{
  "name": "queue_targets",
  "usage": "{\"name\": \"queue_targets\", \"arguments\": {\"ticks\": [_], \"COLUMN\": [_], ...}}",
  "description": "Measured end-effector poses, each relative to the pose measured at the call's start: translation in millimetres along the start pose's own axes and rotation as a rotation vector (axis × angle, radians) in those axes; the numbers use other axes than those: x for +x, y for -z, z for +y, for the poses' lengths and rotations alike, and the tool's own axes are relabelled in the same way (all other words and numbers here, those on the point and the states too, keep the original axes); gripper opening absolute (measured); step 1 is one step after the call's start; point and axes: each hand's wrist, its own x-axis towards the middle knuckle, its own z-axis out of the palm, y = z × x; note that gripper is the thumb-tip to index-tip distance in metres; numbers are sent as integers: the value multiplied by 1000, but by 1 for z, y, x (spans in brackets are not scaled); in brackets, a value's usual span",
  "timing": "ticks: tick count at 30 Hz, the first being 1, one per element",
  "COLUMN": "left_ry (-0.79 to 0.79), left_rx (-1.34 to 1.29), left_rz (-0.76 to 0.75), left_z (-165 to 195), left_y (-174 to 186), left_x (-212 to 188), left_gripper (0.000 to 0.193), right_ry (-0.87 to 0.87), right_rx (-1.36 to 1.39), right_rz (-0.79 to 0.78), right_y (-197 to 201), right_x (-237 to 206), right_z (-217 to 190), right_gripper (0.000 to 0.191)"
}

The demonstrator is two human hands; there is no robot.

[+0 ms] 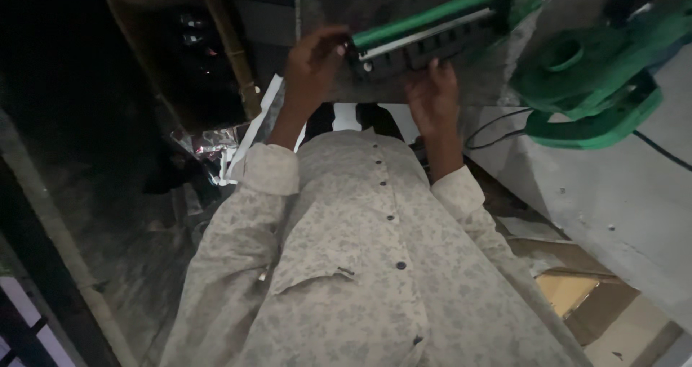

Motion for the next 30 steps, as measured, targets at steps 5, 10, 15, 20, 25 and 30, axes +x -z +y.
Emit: {"name": "queue_targets", "arguments": {"ticks": [5,10,15,20,25,30], "left_ry": [-20,70,54,-64,53,565], "left_rx": [10,99,204,260,112,-162], "left_rz": [44,88,79,67,174,414], "left_z": [-22,-40,-50,-53,-42,-31], "left_y": [6,19,26,22,2,-47], "left_x": [1,6,12,12,12,29], "left_gripper": [32,36,36,37,42,64], "right_ry": [20,-62,-134,-77,5,-9], "right_rx": [-72,-72,-138,-187,-243,-579], "right_rz": [74,175,224,207,261,372], "right_y": [6,1,-2,-2,-5,-4], "right_x": [-8,-11,-14,-15,-12,-15], "right_z": [17,42,54,51,41,35], "right_gripper": [18,29,38,51,53,52]}}
